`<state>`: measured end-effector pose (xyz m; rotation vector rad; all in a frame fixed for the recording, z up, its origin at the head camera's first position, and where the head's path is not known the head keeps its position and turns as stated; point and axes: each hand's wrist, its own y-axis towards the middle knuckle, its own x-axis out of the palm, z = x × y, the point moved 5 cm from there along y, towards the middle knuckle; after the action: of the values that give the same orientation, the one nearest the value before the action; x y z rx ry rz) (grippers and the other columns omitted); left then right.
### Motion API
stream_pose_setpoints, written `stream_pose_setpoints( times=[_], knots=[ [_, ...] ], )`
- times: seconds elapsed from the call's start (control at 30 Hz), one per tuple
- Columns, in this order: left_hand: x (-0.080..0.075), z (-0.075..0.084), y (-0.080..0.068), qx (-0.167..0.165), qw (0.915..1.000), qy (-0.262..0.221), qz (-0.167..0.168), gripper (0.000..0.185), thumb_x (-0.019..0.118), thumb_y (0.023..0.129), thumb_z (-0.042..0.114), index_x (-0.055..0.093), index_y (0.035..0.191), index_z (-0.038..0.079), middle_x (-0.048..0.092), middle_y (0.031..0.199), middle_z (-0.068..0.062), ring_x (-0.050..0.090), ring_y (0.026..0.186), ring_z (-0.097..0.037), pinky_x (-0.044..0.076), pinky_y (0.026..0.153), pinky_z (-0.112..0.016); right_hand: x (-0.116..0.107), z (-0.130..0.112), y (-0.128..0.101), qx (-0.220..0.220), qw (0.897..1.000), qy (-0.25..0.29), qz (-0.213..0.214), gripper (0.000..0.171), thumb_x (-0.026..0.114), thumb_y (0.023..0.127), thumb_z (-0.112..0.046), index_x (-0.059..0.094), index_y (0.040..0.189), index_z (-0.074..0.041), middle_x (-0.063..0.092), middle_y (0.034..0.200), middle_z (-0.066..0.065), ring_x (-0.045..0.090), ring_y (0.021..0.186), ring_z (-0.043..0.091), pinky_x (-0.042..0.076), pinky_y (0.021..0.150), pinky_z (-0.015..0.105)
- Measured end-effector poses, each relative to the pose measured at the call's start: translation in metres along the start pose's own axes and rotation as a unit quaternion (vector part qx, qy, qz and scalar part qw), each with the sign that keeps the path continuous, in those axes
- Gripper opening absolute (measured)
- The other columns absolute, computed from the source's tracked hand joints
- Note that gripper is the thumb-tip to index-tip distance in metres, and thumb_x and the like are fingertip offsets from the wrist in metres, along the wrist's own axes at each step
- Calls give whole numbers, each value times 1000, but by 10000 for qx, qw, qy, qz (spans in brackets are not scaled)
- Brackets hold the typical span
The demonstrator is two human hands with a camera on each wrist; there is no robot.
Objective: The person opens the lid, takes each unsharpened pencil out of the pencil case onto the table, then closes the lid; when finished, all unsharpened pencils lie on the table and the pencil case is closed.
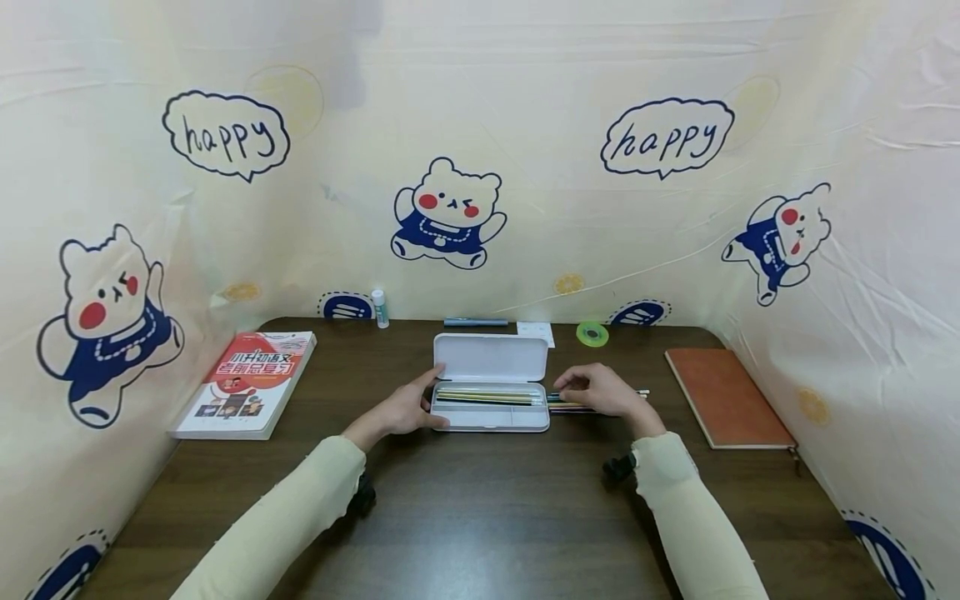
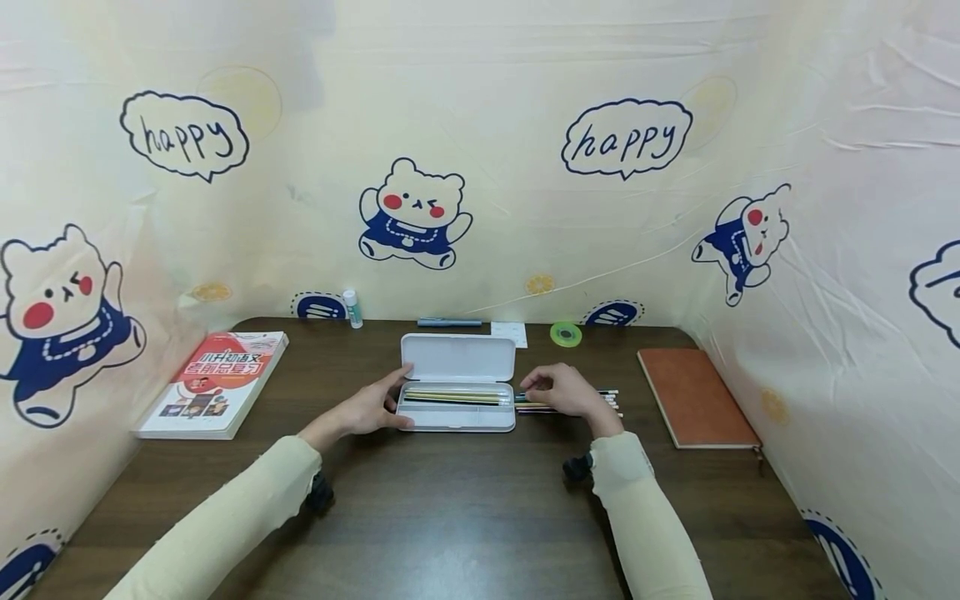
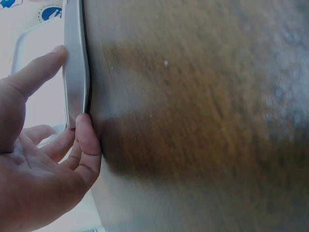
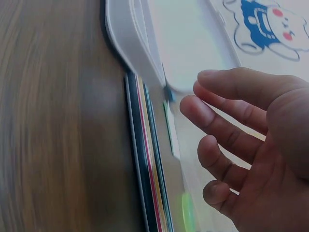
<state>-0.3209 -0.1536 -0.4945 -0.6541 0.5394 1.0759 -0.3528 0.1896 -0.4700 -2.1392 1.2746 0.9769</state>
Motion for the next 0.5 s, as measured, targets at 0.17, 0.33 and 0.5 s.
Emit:
stream_pose_setpoints(
  times=[0.17, 0.33, 0.5],
  knots=[
    [0, -1, 0, -5, 10000, 0, 1, 104, 83, 83, 29, 15, 162, 23, 41, 155, -16, 55, 97, -21, 47, 81, -34, 12, -17, 10, -266, 9996, 62, -94, 15, 70, 92, -16, 75, 106, -11, 72, 95, -1, 56, 82, 16, 47, 76, 31],
    [0, -2, 0, -32, 10000, 23, 5, 103, 82, 83, 29, 16, 161, 24, 41, 155, -16, 55, 98, -21, 47, 82, -34, 25, -28, 17, -382, 9988, -107, -270, 14, 71, 92, -15, 75, 105, -13, 73, 95, -2, 58, 81, 13, 49, 74, 29],
    [0, -2, 0, -34, 10000, 67, 16, 101, 82, 84, 30, 18, 161, 24, 41, 154, -15, 54, 97, -21, 47, 82, -33, 37, -31, 22, -337, 9972, -508, -434, 13, 71, 92, -15, 75, 104, -17, 73, 98, -5, 59, 84, 10, 52, 80, 31]
  ],
)
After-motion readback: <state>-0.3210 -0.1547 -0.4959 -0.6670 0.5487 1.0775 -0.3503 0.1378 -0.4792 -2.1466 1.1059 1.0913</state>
